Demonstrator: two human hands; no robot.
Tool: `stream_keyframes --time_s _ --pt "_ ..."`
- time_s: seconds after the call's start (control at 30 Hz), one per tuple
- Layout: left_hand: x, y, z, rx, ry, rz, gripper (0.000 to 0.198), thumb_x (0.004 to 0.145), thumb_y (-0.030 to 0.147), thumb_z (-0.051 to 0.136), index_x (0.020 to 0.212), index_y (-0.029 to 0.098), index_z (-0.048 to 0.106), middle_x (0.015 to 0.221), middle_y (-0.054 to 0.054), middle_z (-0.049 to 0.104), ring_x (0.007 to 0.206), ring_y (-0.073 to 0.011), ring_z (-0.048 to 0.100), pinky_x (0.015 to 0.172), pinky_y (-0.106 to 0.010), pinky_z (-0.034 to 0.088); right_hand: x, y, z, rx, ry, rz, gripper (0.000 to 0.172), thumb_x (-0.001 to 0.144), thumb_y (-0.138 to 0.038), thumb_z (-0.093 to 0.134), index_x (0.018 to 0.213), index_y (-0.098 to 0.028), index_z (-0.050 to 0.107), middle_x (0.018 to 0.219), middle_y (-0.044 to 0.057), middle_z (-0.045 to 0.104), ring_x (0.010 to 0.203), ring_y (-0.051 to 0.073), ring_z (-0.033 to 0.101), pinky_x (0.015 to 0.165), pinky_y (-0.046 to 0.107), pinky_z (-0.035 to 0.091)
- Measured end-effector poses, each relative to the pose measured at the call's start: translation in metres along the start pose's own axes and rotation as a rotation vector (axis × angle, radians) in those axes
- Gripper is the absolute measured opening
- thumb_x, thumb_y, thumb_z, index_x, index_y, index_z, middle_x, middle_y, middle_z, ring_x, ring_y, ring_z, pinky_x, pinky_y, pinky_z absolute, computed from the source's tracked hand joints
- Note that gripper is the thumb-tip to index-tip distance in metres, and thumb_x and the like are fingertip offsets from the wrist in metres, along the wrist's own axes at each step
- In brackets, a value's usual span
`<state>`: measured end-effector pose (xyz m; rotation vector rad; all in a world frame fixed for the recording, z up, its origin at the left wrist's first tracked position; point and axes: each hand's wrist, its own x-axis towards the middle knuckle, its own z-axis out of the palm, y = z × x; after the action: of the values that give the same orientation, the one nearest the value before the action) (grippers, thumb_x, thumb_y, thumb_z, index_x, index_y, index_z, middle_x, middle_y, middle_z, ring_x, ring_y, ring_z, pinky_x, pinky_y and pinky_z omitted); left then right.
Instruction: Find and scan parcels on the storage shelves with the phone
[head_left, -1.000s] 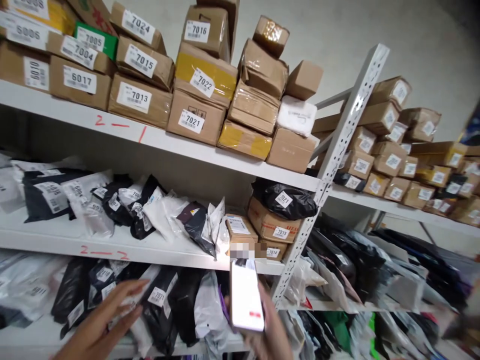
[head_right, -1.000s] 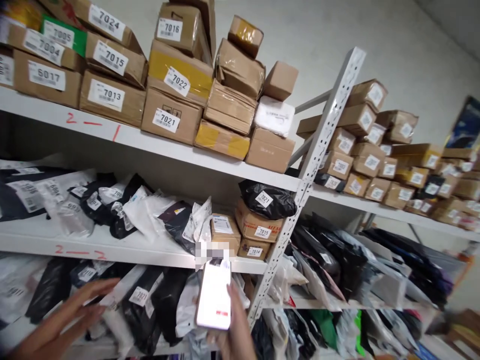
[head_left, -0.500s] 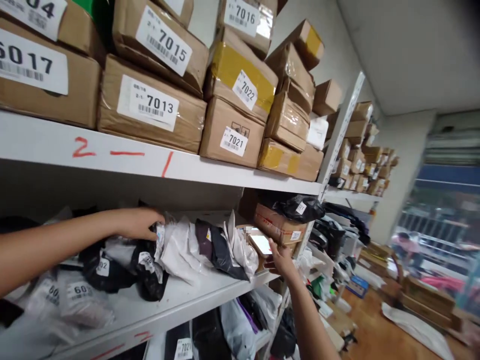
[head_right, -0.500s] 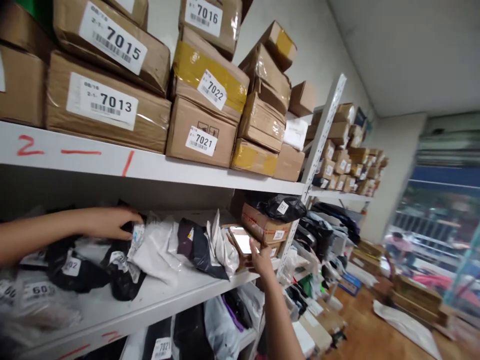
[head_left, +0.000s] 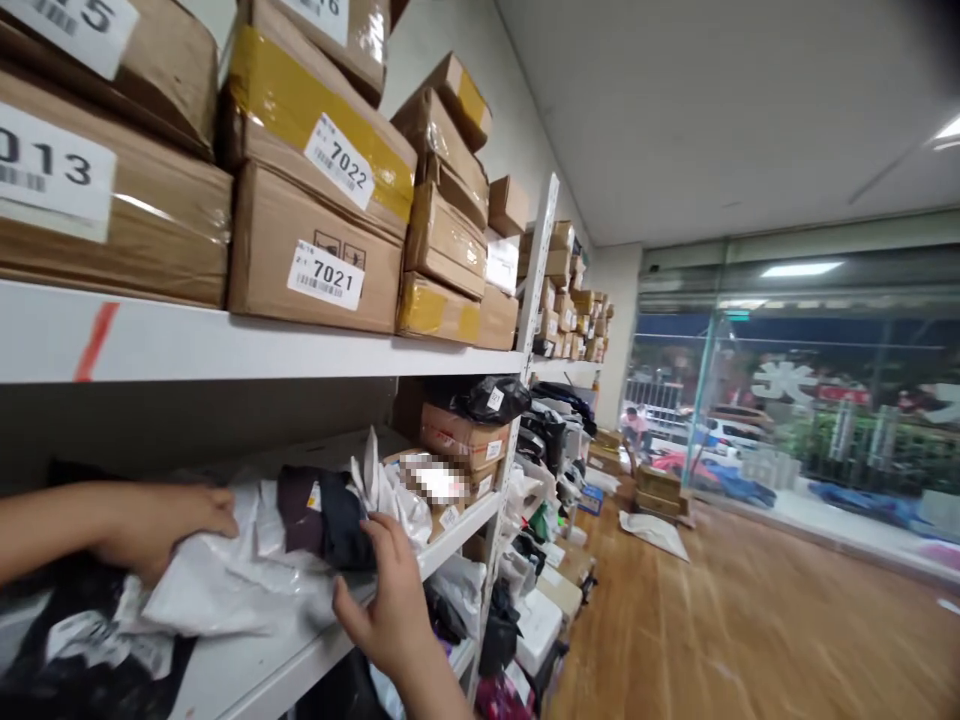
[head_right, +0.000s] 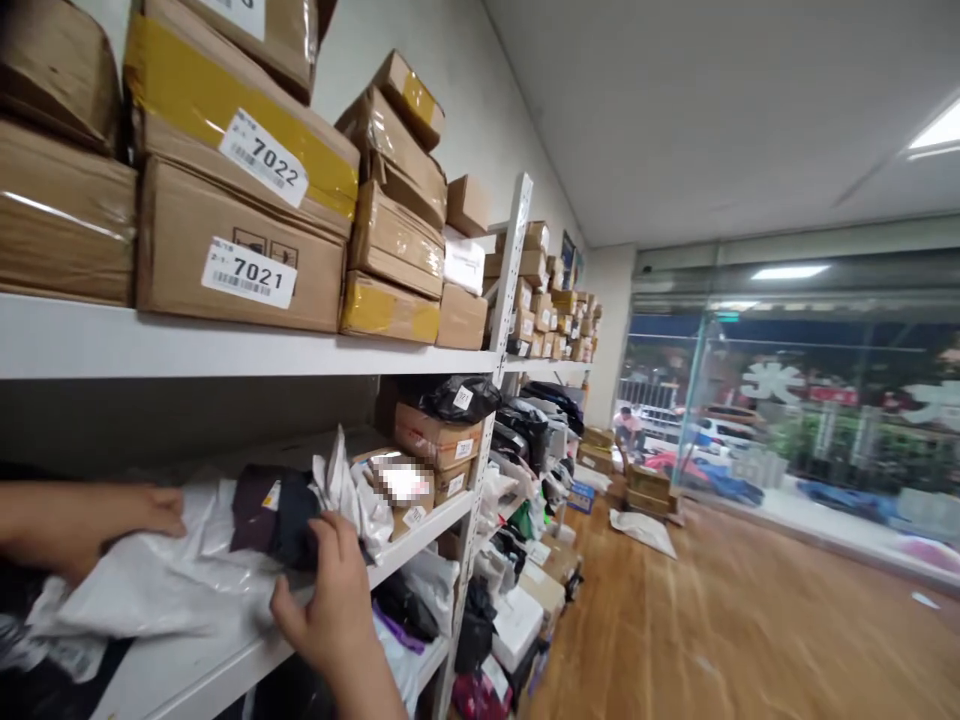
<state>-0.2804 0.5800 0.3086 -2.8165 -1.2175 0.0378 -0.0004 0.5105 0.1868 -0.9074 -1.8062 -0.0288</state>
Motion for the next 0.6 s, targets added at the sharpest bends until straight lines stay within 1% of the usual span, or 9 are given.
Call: stream_keyframes --time_s 0.07,0.13,0.2,0.3,0.37,0.43,0.53,0.57,0.6 --pt "0.004 0.004 -0.003 0.112 -0.105 0.067 0.037 0.059 0.013 0.058 0.090 0.024 0.075 0.095 -0.006 0.069 0.086 -0.0292 0.067 0.074 -0.034 0.050 0.004 -0.002 0.004 0.006 -0.150 0.023 0.068 0.074 -0.024 0.065 0.137 -0.008 0.043 0.144 0.022 0.047 0.136 0.029 0.043 0.113 0.045 0.040" --pt "0.005 0.004 -0.006 0.172 -0.113 0.133 0.036 0.067 0.012 0.054 0.096 0.020 0.074 0.096 -0.011 0.069 0.085 -0.0296 0.067 0.072 -0.033 0.048 0.015 -0.003 0.011 -0.065 -0.270 0.038 0.081 0.072 -0.028 0.070 0.142 -0.001 0.038 0.150 0.025 0.040 0.141 0.032 0.036 0.117 0.045 0.034" --pt "0.005 0.002 -0.009 0.139 -0.124 0.151 0.032 0.075 0.013 0.052 0.098 0.018 0.073 0.096 -0.013 0.070 0.084 -0.0263 0.066 0.073 -0.030 0.047 0.028 -0.004 0.020 -0.147 -0.342 0.042 0.091 0.067 -0.031 0.075 0.143 0.001 0.037 0.150 0.025 0.040 0.142 0.035 0.033 0.118 0.046 0.031" --pt "0.003 -0.003 -0.013 0.063 -0.119 0.146 0.027 0.083 0.013 0.048 0.090 0.020 0.073 0.091 -0.011 0.071 0.085 -0.0213 0.063 0.077 -0.024 0.045 0.047 -0.003 0.030 -0.183 -0.363 0.022 0.092 0.059 -0.031 0.080 0.141 -0.008 0.046 0.145 0.024 0.047 0.139 0.042 0.035 0.116 0.053 0.031" --pt "0.005 -0.004 -0.015 0.048 -0.090 0.130 0.025 0.083 0.013 0.048 0.083 0.020 0.072 0.088 -0.010 0.070 0.085 -0.0213 0.061 0.080 -0.025 0.044 0.055 -0.003 0.033 -0.194 -0.348 0.026 0.090 0.055 -0.029 0.082 0.138 -0.011 0.051 0.144 0.026 0.048 0.138 0.048 0.033 0.114 0.060 0.028" --pt "0.008 -0.005 -0.015 0.042 -0.062 0.106 0.020 0.081 0.013 0.051 0.081 0.019 0.070 0.089 -0.010 0.069 0.085 -0.0221 0.060 0.081 -0.026 0.043 0.058 -0.002 0.034 -0.215 -0.347 0.045 0.091 0.054 -0.027 0.081 0.137 -0.010 0.051 0.144 0.028 0.046 0.138 0.050 0.031 0.114 0.063 0.026" --pt "0.015 -0.005 -0.012 0.022 -0.059 0.067 0.018 0.082 0.015 0.051 0.087 0.019 0.068 0.091 -0.009 0.069 0.085 -0.0216 0.060 0.081 -0.026 0.045 0.054 0.007 0.031 -0.127 -0.411 0.037 0.088 0.058 -0.024 0.077 0.140 -0.010 0.047 0.147 0.029 0.041 0.136 0.045 0.039 0.112 0.054 0.035" --pt "0.016 -0.004 -0.011 0.019 -0.066 0.052 0.019 0.083 0.015 0.050 0.089 0.018 0.067 0.092 -0.008 0.070 0.085 -0.0216 0.060 0.080 -0.027 0.045 0.050 0.012 0.028 -0.062 -0.406 0.017 0.084 0.061 -0.024 0.075 0.140 -0.011 0.048 0.147 0.027 0.041 0.134 0.041 0.043 0.110 0.051 0.039" --pt "0.017 -0.003 -0.010 0.020 -0.075 0.038 0.020 0.084 0.015 0.048 0.090 0.018 0.067 0.093 -0.008 0.070 0.085 -0.0218 0.060 0.080 -0.027 0.046 0.046 0.020 0.025 -0.007 -0.361 -0.015 0.080 0.065 -0.026 0.074 0.139 -0.013 0.048 0.147 0.025 0.042 0.133 0.038 0.046 0.109 0.049 0.041"
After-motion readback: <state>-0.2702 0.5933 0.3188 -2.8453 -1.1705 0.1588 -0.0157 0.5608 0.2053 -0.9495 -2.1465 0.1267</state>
